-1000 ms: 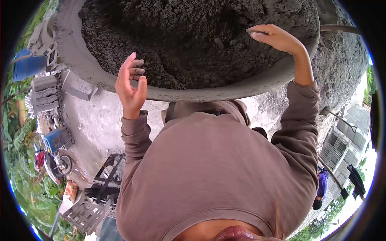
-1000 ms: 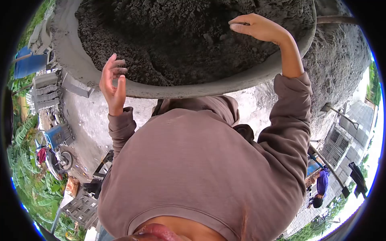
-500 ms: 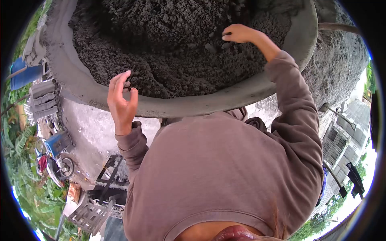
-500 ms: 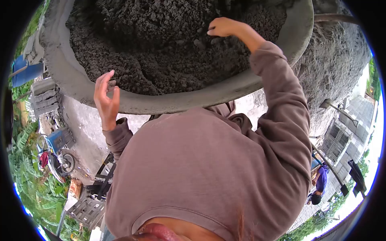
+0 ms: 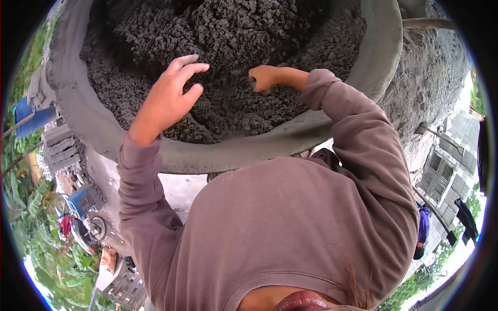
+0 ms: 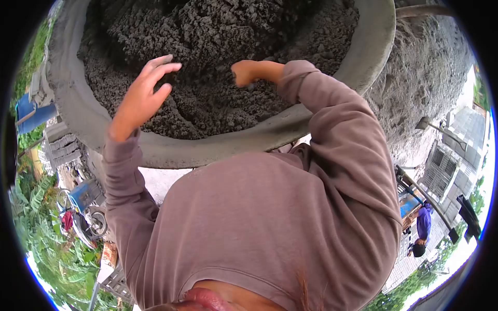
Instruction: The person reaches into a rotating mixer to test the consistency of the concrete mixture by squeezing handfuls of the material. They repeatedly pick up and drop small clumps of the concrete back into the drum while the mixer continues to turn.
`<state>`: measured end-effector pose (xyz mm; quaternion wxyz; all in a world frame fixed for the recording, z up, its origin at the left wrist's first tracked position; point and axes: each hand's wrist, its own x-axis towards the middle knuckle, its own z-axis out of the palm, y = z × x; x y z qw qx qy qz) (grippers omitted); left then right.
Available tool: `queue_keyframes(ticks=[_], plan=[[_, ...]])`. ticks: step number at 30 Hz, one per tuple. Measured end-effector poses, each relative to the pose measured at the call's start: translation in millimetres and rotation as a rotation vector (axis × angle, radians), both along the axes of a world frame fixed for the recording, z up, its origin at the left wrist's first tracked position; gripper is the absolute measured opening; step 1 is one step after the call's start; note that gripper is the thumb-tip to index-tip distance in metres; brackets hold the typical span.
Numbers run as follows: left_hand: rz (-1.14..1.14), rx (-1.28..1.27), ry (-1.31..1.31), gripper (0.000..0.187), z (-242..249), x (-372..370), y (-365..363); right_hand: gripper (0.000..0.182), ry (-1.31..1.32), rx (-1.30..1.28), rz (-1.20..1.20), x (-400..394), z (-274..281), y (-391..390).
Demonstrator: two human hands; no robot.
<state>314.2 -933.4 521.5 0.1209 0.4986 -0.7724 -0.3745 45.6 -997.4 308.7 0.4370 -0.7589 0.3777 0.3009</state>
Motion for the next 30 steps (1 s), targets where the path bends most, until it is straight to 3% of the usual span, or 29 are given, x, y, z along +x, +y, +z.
queue_keyframes(ticks=[1,3,5,6,9,10,11,13,15,17,19,22,25,27,28,29,30], plan=[[-0.009,-0.001,0.006,0.042,-11.3,-9.6,-4.7,0.035,0.006,-0.001,-0.009,-3.1,20.3,0.7],[0.521,0.644,0.509,0.053,-41.2,-29.8,-7.5,0.039,-0.309,0.167,-0.531,1.6,91.7,14.6],[0.671,1.018,0.704,0.065,-70.6,-39.3,-8.2,0.046,-0.468,0.1,-0.742,10.0,111.2,30.7],[0.61,1.217,0.868,0.076,-80.6,-41.7,-6.9,0.041,-0.504,0.104,-0.701,10.8,124.9,33.1],[0.651,1.348,1.099,0.061,-91.8,-59.7,-0.2,0.037,-0.593,0.243,-0.742,4.7,141.7,23.0],[0.653,1.354,1.092,0.061,-96.7,-58.4,-0.9,0.033,-0.606,-0.007,-0.663,-0.9,136.2,14.2],[0.626,1.26,1.042,0.057,-101.5,-55.0,-2.6,0.03,-0.612,-0.257,-0.575,-9.2,126.9,0.2],[0.605,1.168,0.987,0.054,-104.9,-49.5,-4.7,0.03,-0.497,-0.49,-0.618,-29.2,103.4,-23.3],[0.606,1.024,0.877,0.051,-101.3,-44.0,-5.8,0.028,-0.301,-0.709,-0.343,-73.4,4.5,-56.7],[0.626,0.99,0.843,0.046,-101.1,-41.3,-3.9,0.032,0.065,-0.394,-0.242,-87.0,-12.2,-55.8],[0.642,0.965,0.763,0.042,-108.5,-37.8,-2.5,0.035,-0.093,-0.511,-0.196,-98.6,-29.4,-22.4],[0.585,0.97,0.731,0.034,-107.7,-36.3,-2.5,0.032,0.025,-0.619,-0.144,-90.4,-48.5,9.7],[0.444,0.946,0.554,0.03,-104.9,-36.9,-0.8,0.031,0.128,-0.553,-0.137,-77.9,-38.9,6.6],[0.356,0.782,0.332,0.03,-83.2,-43.7,2.5,0.025,0.127,-0.562,-0.058,-68.8,-11.4,4.8],[0.253,0.584,0.275,0.03,-80.4,-43.3,10.3,0.026,0.142,-0.503,-0.069,-62.3,1.1,3.3],[0.009,0.175,0.236,0.026,-87.4,-37.8,12.4,0.027,0.154,-0.444,-0.078,-56.1,6.2,1.8],[0.119,0.078,0.265,0.025,-92.7,-36.9,22.9,0.031,0.062,-0.361,-0.121,-55.9,4.5,0.6]])
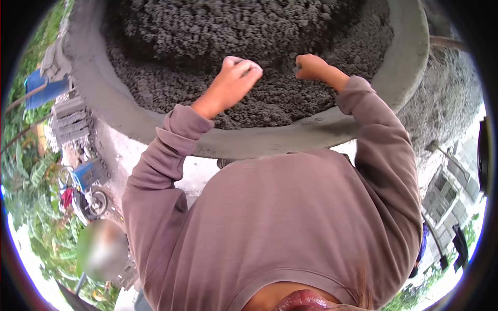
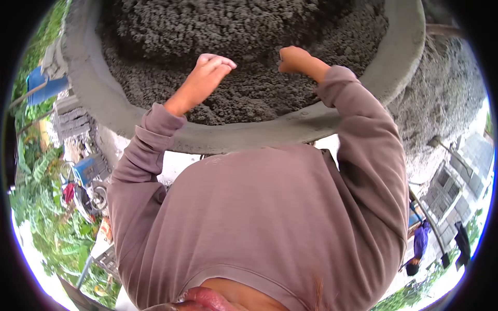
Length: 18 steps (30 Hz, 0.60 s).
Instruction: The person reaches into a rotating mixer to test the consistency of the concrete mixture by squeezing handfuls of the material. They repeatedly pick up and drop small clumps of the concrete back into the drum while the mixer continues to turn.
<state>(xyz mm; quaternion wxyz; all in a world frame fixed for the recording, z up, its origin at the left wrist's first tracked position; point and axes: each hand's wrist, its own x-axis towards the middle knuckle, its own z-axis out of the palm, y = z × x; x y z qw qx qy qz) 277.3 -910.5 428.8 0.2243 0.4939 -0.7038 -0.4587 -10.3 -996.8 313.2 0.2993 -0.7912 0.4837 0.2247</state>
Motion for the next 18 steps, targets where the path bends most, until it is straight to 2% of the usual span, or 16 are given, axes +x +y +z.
queue_keyframes(ticks=[1,2,3,4,5,6,7,8,9,10,12,13,15,16,17,18], plan=[[0.12,-0.088,0.016,0.025,8.7,-6.1,9.4,0.032,-0.146,0.014,-0.117,9.8,17.7,7.6],[-0.023,-0.197,-0.068,0.024,11.4,-3.2,14.3,0.033,-0.291,0.033,-0.236,18.0,40.2,24.1],[-0.153,-0.14,-0.029,0.025,12.7,-2.9,25.7,0.034,-0.427,0.104,-0.332,23.1,40.8,41.0],[-0.469,0.289,-0.011,0.029,-0.3,-1.8,26.1,0.034,-0.349,0.281,-0.271,34.8,74.9,56.3],[-0.552,0.489,-0.011,0.036,1.0,2.1,46.6,0.036,-0.39,0.379,0.044,30.6,73.6,71.4],[-0.622,0.509,-0.147,0.038,-5.5,2.4,56.3,0.04,-0.334,0.634,0.172,34.4,94.1,84.7],[-0.692,0.531,-0.282,0.041,-4.8,-0.8,60.2,0.041,-0.316,0.596,0.11,36.0,108.0,98.0],[-0.524,0.576,-0.325,0.039,-1.2,-2.8,54.6,0.041,-0.341,0.524,0.116,37.2,110.7,95.7],[-0.365,0.576,-0.178,0.039,-8.2,0.7,42.0,0.04,-0.363,0.454,0.12,37.5,112.6,93.9],[-0.362,0.572,-0.179,0.039,-4.9,3.1,34.9,0.04,-0.364,0.45,0.123,40.3,115.7,92.0],[-0.426,0.527,-0.169,0.05,4.7,7.8,28.0,0.039,-0.462,0.196,-0.33,47.1,122.4,89.9],[-0.455,0.78,-0.168,0.058,13.1,3.8,44.2,0.039,-0.463,0.187,-0.321,44.6,119.0,91.4],[-0.608,0.637,-0.38,0.063,-9.9,6.7,68.6,0.039,-0.392,0.308,0.108,34.5,106.5,99.9],[-0.507,0.648,-0.511,0.061,-6.0,1.5,60.9,0.038,-0.392,0.378,0.258,32.8,115.6,102.7],[-0.378,0.494,-0.36,0.05,-7.7,11.7,51.2,0.038,-0.395,0.383,0.252,35.5,118.8,102.2],[-0.491,0.089,-0.288,0.034,-3.6,21.4,31.8,0.037,-0.419,0.27,0.164,38.7,119.1,100.5]])
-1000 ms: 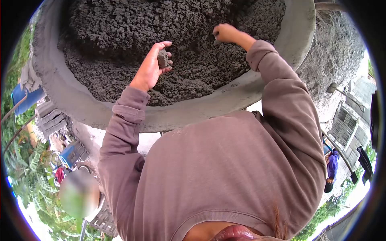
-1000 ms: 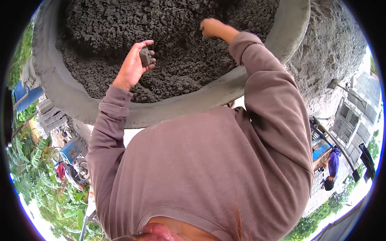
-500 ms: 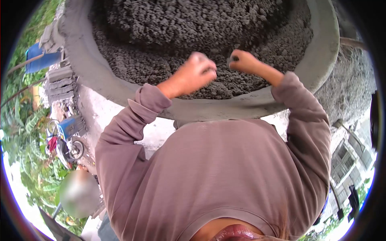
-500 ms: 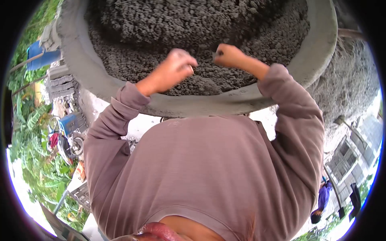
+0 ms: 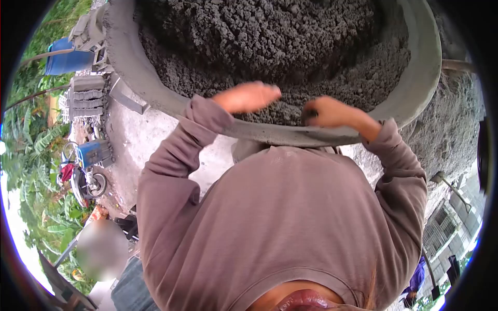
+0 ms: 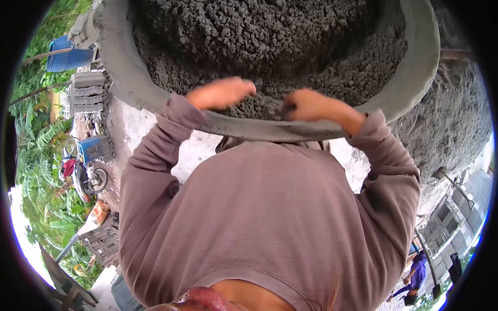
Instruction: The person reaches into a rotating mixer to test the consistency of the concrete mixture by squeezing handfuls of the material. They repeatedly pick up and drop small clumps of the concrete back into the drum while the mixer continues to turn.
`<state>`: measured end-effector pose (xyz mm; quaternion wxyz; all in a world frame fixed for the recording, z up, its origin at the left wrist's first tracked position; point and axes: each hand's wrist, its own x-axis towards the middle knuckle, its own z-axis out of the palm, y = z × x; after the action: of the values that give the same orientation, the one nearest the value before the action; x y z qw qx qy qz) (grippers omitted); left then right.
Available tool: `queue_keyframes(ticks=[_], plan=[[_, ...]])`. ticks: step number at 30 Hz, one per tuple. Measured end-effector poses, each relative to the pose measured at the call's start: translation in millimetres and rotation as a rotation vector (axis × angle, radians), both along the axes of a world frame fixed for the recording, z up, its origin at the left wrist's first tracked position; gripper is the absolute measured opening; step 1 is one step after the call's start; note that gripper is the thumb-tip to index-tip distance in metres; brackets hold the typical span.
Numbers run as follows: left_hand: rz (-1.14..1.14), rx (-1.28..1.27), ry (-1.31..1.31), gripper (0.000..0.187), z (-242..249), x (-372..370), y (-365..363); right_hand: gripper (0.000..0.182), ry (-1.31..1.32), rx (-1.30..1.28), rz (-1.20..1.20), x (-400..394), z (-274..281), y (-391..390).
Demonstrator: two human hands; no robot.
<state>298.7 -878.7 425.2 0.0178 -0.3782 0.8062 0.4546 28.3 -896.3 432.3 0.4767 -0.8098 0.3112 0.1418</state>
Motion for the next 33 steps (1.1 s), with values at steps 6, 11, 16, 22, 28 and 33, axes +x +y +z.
queue_keyframes(ticks=[6,11,16,22,28,33], plan=[[0.022,0.294,-0.485,0.068,-27.7,17.9,-46.5,0.036,-0.013,-0.141,-0.361,23.8,9.5,-8.4],[0.039,0.536,-0.404,0.079,-74.8,-19.4,-37.6,0.037,0.053,-0.066,0.128,29.5,19.0,6.8],[-0.151,0.375,-0.524,0.081,-122.2,-56.1,-40.5,0.029,-0.195,-0.257,-0.495,11.2,41.3,-23.4],[-0.044,0.539,-0.422,0.065,-46.1,-44.7,-35.1,0.04,0.173,0.009,0.106,-19.7,39.9,14.3],[0.231,0.287,0.452,0.033,93.1,-31.7,-28.5,0.036,-0.446,0.433,-1.146,10.4,57.2,-3.4],[0.132,-0.589,0.24,0.028,129.9,-39.6,10.5,0.042,-0.853,1.433,-1.149,25.4,74.1,0.3]])
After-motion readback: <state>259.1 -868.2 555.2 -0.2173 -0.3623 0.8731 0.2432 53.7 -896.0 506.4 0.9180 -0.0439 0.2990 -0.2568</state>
